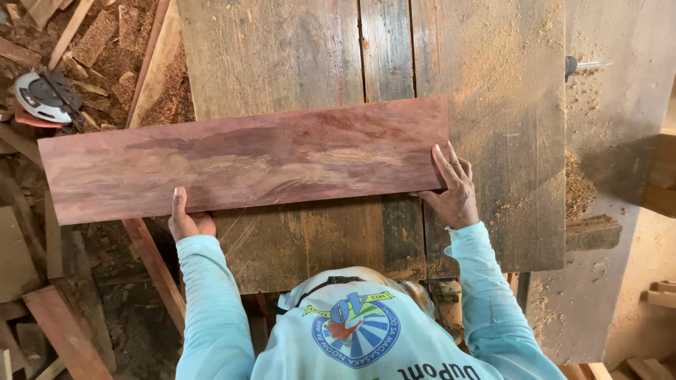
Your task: The person uses a table saw to cut a long, reddish-brown wooden plank. They guide the plank through the saw blade multiple times, flipping it over to cut the opposite side. The person briefly moves away from the saw to pick up a hammer from the floor before returning to continue cutting the wood.
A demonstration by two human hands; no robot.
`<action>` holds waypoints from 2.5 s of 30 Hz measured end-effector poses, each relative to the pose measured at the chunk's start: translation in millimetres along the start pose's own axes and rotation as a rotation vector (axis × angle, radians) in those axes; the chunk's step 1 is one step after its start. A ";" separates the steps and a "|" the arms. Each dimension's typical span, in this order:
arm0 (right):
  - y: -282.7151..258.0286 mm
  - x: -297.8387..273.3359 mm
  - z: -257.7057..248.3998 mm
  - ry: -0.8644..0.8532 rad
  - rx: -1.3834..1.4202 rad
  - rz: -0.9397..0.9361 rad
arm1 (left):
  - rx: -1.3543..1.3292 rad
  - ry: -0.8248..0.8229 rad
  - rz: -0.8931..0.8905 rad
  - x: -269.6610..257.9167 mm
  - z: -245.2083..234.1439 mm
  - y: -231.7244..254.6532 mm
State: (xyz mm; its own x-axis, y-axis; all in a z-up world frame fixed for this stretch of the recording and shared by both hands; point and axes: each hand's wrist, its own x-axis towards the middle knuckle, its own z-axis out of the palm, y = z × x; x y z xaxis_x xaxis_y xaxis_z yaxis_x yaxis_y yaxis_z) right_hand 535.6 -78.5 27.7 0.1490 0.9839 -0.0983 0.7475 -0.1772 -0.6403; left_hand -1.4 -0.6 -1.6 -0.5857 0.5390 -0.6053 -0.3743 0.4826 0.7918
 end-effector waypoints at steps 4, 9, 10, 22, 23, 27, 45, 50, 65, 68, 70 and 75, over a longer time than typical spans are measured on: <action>-2.2 4.1 -1.1 0.000 -0.001 0.003 | -0.017 0.012 -0.018 9.2 -5.8 -4.9; -3.1 6.9 -1.4 0.018 -0.001 -0.022 | -0.123 -0.059 -0.045 21.2 -9.2 -10.0; -2.5 6.8 -1.0 0.014 0.002 -0.016 | -0.159 -0.054 -0.038 21.2 -9.9 -10.8; -4.1 13.5 -1.6 -0.005 -0.007 -0.008 | -0.213 -0.058 -0.006 27.7 -9.3 -14.3; -5.1 14.2 -1.3 -0.005 0.007 0.001 | -0.226 -0.059 0.000 27.7 -9.2 -14.3; -5.3 16.9 -1.3 -0.012 -0.011 0.014 | -0.185 -0.030 -0.013 26.3 -6.6 -11.3; -8.1 39.1 -2.2 -0.003 -0.028 -0.015 | -0.175 -0.061 -0.011 40.8 7.8 -5.6; -10.5 45.0 -1.3 0.014 -0.015 -0.007 | -0.168 -0.073 0.002 47.4 14.0 -3.9; -5.5 64.6 0.3 -0.017 -0.044 0.003 | -0.225 -0.069 -0.024 46.9 34.9 9.4; -6.1 69.4 -0.1 -0.018 -0.061 0.000 | -0.233 -0.081 -0.024 49.1 38.7 12.6; -10.0 72.9 -1.3 -0.017 -0.055 0.001 | -0.223 -0.068 -0.026 51.9 42.0 13.8; -4.5 81.9 2.5 0.000 -0.062 -0.023 | -0.250 -0.077 -0.011 56.9 49.8 16.2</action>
State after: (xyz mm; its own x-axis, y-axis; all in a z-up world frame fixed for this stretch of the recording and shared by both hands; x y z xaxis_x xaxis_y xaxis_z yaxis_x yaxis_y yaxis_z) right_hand 542.8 2.9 20.6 0.1313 0.9877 -0.0845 0.7892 -0.1558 -0.5941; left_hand -5.0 72.2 -27.3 -0.5276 0.5902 -0.6109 -0.5521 0.3083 0.7747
